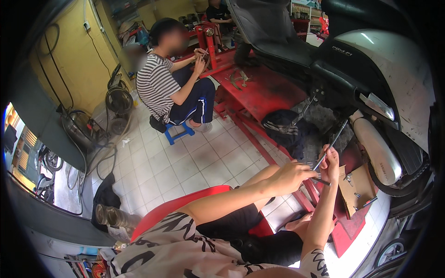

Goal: The person uses a T-handle wrench to tighten or loosen bolts on the underside of a scooter. They repeatedly reposition the wrench and apply torque to fasteners near the engine area while seated on a stool.

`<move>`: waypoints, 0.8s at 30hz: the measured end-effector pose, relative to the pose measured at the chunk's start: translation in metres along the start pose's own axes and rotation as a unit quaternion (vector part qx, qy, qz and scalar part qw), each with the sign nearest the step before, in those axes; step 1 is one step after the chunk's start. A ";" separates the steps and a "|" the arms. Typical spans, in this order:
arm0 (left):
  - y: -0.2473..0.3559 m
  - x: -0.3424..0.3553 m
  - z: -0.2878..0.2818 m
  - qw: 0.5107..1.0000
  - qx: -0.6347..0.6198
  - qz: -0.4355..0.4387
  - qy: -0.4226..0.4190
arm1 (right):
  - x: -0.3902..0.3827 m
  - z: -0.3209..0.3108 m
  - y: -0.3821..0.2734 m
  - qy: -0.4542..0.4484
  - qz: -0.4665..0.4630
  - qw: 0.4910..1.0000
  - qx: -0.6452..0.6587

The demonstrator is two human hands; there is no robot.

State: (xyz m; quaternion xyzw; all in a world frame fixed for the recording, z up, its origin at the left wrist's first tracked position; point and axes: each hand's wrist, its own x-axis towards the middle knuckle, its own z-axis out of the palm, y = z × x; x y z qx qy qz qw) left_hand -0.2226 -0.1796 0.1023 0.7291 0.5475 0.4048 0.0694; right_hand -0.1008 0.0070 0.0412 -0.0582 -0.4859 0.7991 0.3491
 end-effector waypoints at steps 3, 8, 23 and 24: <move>-0.001 -0.016 0.004 0.991 0.110 0.075 0.004 | -0.019 0.013 0.005 0.022 0.026 0.999 -0.029; 0.020 -0.026 -0.022 0.989 0.127 0.066 -0.029 | -0.055 0.019 0.019 -0.011 0.038 0.998 -0.050; 0.019 -0.063 -0.015 0.991 0.047 0.078 -0.093 | -0.098 0.050 0.055 0.013 0.042 0.989 0.140; 0.018 -0.064 -0.012 0.990 0.046 0.072 -0.110 | -0.100 0.047 0.055 -0.013 0.040 0.989 0.141</move>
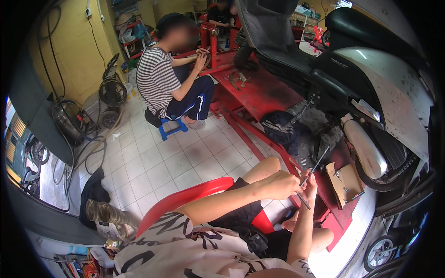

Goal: The person uses a T-handle wrench to tighten or loosen bolts on the underside of a scooter. They repeatedly reposition the wrench and apply torque to fasteners near the engine area while seated on a stool.

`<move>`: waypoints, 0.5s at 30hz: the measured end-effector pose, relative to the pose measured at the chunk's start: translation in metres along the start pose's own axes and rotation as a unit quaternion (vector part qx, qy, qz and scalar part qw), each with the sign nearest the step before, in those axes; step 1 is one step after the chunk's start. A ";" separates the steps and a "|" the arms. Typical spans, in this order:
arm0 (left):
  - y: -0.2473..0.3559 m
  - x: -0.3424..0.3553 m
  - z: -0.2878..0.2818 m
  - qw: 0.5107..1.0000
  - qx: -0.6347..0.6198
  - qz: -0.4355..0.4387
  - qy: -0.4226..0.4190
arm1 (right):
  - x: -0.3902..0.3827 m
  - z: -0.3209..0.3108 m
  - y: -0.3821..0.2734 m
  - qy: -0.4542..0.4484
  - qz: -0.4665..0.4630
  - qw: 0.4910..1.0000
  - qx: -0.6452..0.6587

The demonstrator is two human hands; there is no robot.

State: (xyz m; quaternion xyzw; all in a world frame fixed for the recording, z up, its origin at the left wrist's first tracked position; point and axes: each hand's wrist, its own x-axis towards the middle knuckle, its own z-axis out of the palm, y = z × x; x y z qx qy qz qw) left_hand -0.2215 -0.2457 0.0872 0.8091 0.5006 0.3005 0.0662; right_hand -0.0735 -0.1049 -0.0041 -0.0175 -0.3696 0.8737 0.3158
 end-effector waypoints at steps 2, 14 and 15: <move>0.000 -0.001 0.006 1.000 -0.011 -0.005 -0.028 | -0.006 -0.004 0.000 -0.006 -0.007 1.000 -0.004; 0.006 0.006 0.013 0.998 -0.010 -0.011 -0.061 | -0.020 -0.032 -0.002 -0.009 -0.021 0.999 -0.036; 0.006 0.005 0.013 0.997 -0.011 -0.010 -0.072 | -0.021 -0.028 -0.003 0.012 0.009 0.999 -0.048</move>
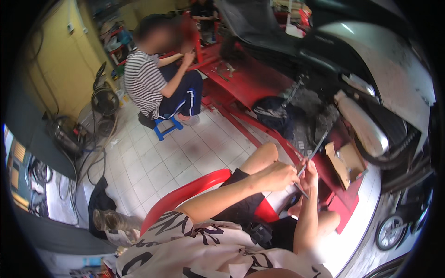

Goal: The person uses a T-handle wrench to tighten or loosen bolts on the underside of a scooter. They repeatedly reposition the wrench and apply torque to fasteners near the engine area while seated on a stool.

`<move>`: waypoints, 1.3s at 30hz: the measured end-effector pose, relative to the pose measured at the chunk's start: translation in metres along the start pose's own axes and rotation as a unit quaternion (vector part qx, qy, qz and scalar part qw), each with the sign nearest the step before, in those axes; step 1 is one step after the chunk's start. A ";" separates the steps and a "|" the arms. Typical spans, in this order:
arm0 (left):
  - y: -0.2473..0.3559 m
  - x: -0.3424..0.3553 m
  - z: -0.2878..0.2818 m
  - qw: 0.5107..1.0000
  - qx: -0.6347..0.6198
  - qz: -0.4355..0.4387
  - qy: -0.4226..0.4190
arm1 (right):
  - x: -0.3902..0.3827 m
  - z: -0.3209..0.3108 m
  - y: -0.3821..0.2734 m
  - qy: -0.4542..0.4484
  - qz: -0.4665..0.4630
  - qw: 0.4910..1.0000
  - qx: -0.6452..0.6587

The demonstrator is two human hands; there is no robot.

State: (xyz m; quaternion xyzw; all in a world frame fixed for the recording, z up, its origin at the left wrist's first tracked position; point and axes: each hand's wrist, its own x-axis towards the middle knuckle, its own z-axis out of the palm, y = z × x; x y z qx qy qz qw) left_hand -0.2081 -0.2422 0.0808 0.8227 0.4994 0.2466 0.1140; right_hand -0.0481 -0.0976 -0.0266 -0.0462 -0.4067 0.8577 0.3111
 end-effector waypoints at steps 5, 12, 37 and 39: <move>0.008 0.002 -0.001 0.999 -0.030 -0.008 0.016 | 0.008 -0.006 0.019 0.156 0.108 0.982 -0.026; 0.025 0.016 0.018 0.995 -0.045 -0.057 -0.068 | 0.011 0.002 0.011 0.135 0.062 0.989 -0.025; -0.115 0.343 0.238 0.973 0.054 -0.205 -0.087 | -0.094 -0.074 -0.135 0.461 -0.060 0.865 -0.188; -0.108 0.347 0.235 0.970 0.052 -0.215 -0.100 | -0.099 -0.075 -0.137 0.449 -0.038 0.863 -0.227</move>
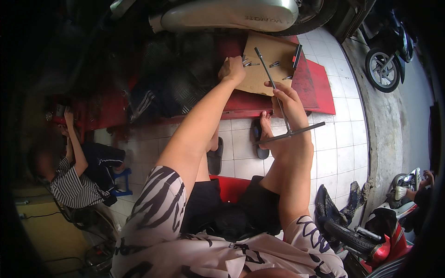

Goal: The person uses a T-handle wrench to tighten or loosen bolts on the underside of a scooter. They repeatedly reposition the wrench and apply torque to fasteners near the engine area while seated on a stool.

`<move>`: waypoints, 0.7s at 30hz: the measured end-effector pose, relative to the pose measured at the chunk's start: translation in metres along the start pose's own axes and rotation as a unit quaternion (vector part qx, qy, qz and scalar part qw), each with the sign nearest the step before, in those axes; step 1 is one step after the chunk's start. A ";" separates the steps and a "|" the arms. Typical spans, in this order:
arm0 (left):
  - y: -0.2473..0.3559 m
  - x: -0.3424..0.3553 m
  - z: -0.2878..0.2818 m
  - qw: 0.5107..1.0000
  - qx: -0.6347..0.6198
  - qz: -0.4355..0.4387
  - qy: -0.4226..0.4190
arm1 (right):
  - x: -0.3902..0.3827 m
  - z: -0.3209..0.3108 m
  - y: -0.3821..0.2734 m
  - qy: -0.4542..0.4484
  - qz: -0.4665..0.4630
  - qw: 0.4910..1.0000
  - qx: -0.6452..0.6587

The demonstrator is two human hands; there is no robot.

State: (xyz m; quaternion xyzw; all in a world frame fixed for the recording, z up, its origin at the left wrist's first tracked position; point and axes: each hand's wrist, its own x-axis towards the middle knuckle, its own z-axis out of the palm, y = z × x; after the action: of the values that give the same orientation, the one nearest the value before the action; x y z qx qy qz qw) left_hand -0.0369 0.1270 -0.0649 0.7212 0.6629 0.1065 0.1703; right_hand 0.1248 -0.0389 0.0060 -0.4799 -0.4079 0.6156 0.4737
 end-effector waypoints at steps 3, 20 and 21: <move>-0.008 0.006 -0.006 1.000 -0.007 0.014 0.007 | 0.007 -0.009 0.008 -0.026 0.020 0.999 -0.003; -0.157 -0.186 -0.178 0.766 -0.637 0.046 -0.066 | -0.057 0.104 -0.041 -0.304 -0.019 0.947 -0.107; -0.160 -0.204 -0.187 0.757 -0.649 0.041 -0.060 | -0.068 0.113 -0.044 -0.310 -0.028 0.943 -0.122</move>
State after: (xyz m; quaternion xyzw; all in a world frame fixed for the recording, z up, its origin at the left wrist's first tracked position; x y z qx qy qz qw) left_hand -0.2749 -0.0458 0.0599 0.4688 0.3931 0.4745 0.6329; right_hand 0.0293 -0.1011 0.0857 -0.3078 -0.6197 0.6659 0.2791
